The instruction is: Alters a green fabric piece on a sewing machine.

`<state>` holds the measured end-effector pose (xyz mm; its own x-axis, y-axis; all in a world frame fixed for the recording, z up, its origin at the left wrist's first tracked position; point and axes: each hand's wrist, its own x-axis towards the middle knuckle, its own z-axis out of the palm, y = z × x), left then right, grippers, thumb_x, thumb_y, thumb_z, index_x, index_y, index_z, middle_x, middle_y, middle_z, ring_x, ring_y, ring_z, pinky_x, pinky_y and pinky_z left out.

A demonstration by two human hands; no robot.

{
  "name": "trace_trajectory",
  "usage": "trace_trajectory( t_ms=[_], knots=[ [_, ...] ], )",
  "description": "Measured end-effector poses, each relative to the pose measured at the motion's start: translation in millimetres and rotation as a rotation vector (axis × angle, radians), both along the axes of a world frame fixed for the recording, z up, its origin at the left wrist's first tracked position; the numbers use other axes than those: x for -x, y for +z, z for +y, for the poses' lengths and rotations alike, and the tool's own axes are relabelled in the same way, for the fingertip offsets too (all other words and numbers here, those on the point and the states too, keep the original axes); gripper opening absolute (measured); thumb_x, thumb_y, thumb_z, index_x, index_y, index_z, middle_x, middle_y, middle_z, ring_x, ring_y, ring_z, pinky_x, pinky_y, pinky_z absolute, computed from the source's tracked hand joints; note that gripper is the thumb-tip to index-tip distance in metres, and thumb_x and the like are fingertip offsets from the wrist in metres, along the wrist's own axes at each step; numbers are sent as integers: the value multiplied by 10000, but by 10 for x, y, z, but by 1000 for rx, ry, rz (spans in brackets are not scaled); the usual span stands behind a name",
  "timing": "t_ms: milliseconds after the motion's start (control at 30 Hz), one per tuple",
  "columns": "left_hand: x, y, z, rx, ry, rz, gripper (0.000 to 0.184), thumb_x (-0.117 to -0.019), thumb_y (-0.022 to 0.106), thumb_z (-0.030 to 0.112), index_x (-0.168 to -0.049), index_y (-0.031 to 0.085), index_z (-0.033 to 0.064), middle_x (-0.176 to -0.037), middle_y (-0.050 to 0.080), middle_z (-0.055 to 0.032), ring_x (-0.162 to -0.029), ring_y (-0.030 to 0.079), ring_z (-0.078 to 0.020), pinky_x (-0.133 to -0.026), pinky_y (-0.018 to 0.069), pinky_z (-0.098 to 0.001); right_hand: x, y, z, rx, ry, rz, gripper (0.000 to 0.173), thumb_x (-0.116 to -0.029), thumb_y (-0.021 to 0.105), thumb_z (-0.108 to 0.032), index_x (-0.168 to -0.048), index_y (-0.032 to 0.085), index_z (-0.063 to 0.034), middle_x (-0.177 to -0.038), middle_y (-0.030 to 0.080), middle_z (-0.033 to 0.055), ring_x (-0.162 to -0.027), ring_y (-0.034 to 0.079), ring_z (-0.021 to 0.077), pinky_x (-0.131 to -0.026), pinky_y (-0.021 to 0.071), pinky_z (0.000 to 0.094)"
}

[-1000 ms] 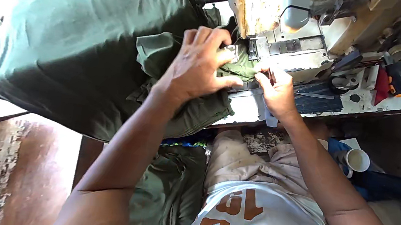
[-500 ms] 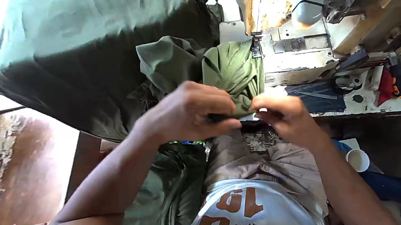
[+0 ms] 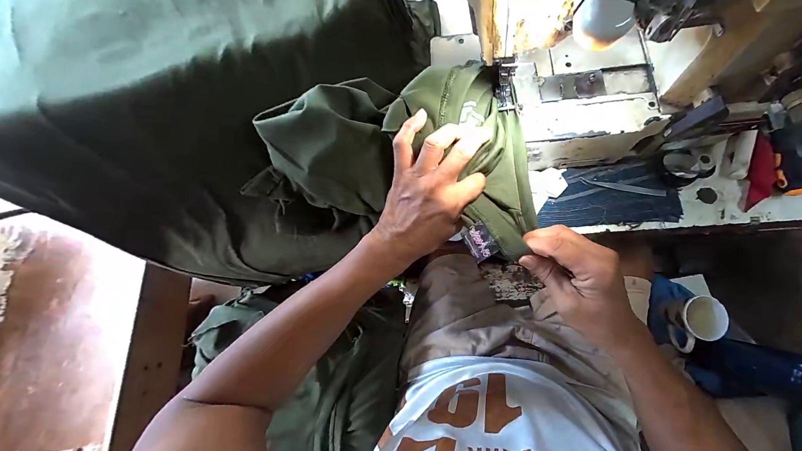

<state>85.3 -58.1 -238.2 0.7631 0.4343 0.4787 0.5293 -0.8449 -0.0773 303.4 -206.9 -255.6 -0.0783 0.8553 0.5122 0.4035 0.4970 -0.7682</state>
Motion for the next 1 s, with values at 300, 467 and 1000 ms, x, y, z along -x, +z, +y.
trace_trajectory(
  t_ms=[300,467,1000],
  knots=[
    [115,123,-104,34,-190,10,119,-884,645,187,-949,718,119,-1469,597,-40,-1410,486,-316,-1194,151,-706,-3,-62,-55,63,5,161,103,-963,698,-44,-1051,734,-5,-1083,717,76,-973,703,142,-826,626,295],
    [-109,-233,-225,-35,-157,-211,339,-1009,553,176,-1322,683,156,-1357,674,-63,-1353,553,-285,-1203,174,-694,64,-9,-83,62,-20,225,138,-951,712,-42,-1080,734,3,-1086,725,80,-937,704,131,-792,623,278],
    [38,64,-223,-5,13,-58,95,-908,642,100,-898,733,126,-1376,634,-82,-1341,521,-368,-1184,160,-731,-72,-77,-129,125,-25,269,108,-964,692,-45,-1051,740,-2,-1082,726,76,-909,696,121,-776,610,264]
  ],
)
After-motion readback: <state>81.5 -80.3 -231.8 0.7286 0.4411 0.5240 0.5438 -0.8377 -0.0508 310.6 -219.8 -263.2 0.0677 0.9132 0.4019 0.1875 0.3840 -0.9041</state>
